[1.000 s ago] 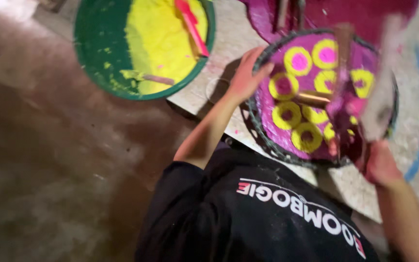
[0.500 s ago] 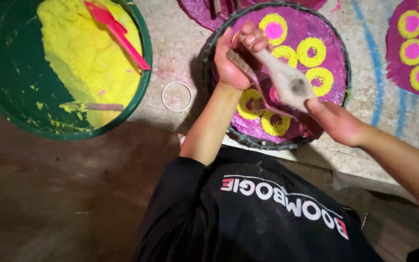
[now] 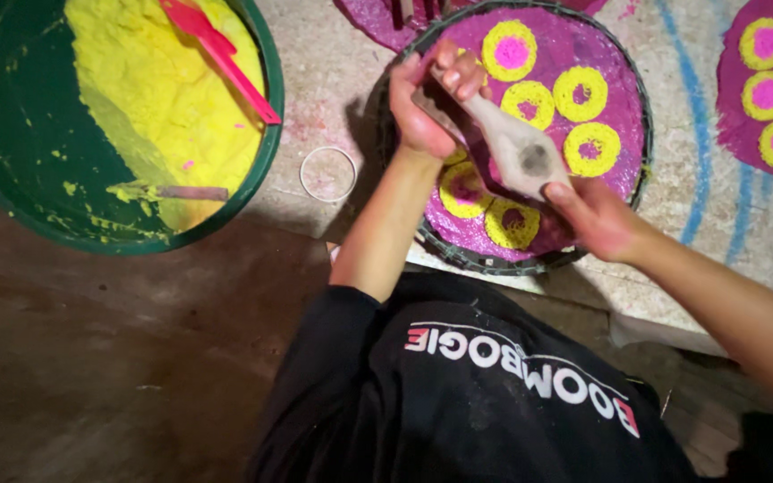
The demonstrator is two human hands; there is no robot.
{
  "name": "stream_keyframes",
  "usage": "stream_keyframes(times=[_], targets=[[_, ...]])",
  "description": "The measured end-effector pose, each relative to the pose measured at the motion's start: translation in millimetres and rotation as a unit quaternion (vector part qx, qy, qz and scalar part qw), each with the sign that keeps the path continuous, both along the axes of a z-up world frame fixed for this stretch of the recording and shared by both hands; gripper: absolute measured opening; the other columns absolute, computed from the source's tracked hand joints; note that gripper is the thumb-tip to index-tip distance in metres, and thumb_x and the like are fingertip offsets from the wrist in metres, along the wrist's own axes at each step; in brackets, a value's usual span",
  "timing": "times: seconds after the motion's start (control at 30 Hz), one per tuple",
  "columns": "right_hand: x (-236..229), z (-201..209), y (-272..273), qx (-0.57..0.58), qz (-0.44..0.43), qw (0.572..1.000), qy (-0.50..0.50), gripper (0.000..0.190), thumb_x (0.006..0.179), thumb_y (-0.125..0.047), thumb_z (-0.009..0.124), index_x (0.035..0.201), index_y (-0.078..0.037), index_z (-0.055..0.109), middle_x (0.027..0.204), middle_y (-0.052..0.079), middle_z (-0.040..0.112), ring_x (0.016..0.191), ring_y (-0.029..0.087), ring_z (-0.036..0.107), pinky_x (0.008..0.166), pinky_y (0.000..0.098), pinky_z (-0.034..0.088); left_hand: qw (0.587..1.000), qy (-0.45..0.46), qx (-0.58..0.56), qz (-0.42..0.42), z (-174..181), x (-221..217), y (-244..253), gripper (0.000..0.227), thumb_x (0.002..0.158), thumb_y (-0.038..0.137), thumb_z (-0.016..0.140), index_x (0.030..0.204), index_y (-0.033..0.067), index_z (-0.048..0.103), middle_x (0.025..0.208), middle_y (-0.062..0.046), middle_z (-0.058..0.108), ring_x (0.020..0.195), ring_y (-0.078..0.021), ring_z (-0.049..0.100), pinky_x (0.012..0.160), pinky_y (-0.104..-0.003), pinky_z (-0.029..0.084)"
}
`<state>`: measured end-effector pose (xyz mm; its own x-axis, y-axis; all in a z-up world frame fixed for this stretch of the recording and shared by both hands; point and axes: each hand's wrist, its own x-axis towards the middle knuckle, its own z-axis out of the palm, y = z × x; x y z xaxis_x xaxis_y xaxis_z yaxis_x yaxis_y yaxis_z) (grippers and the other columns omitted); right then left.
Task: The person uses a plunger tool to scoop yellow paste and press it into circular molds on a purple surface, creating yellow rings. They repeat this process to form multiple decorative circles and then transfer the finished pieces onto a drying rack.
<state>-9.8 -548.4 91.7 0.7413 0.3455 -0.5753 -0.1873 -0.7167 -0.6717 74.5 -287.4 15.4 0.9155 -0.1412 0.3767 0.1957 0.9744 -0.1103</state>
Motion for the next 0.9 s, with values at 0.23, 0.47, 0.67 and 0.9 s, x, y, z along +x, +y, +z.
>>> stream_keyframes(times=[0.23, 0.47, 0.67, 0.9], targets=[[-23, 10, -43, 0.126, 0.000, 0.979, 0.160, 0.084, 0.094, -0.074, 0.024, 0.105, -0.003, 0.068, 0.089, 0.004, 0.071, 0.085, 0.016, 0.066, 0.077, 0.0331, 0.053, 0.994, 0.027, 0.092, -0.048, 22, -22, -11, 0.023, 0.099, 0.034, 0.047, 0.106, 0.0123, 0.049, 0.094, -0.002, 0.051, 0.099, -0.0212, 0.053, 0.104, -0.044, 0.046], [-62, 15, -80, -0.047, -0.115, 0.986, 0.110, 0.080, 0.099, -0.067, 0.027, 0.089, 0.000, 0.069, 0.071, 0.010, 0.069, 0.063, 0.020, 0.063, 0.060, 0.0361, 0.051, 0.992, 0.058, -0.025, -0.111, -3, -29, -82, 0.024, 0.103, 0.036, 0.044, 0.103, 0.0136, 0.051, 0.090, 0.000, 0.051, 0.089, -0.0184, 0.055, 0.101, -0.044, 0.048], [-73, 4, -55, 0.051, -0.134, 0.989, 0.031, 0.063, 0.102, -0.059, 0.033, 0.099, -0.004, 0.064, 0.072, 0.005, 0.062, 0.063, 0.014, 0.058, 0.057, 0.0316, 0.048, 0.995, -0.004, 0.007, -0.102, -22, -18, -80, 0.028, 0.103, 0.040, 0.043, 0.097, 0.0141, 0.052, 0.083, 0.002, 0.050, 0.082, -0.0138, 0.054, 0.093, -0.041, 0.054], [-63, -1, -73, 0.001, -0.124, 0.992, 0.038, 0.071, 0.100, -0.064, 0.034, 0.096, -0.001, 0.066, 0.074, 0.008, 0.065, 0.062, 0.016, 0.060, 0.058, 0.0323, 0.051, 0.995, 0.038, 0.001, -0.092, -5, -19, -87, 0.027, 0.102, 0.039, 0.043, 0.095, 0.0147, 0.052, 0.081, 0.002, 0.050, 0.080, -0.0149, 0.054, 0.089, -0.041, 0.053]])
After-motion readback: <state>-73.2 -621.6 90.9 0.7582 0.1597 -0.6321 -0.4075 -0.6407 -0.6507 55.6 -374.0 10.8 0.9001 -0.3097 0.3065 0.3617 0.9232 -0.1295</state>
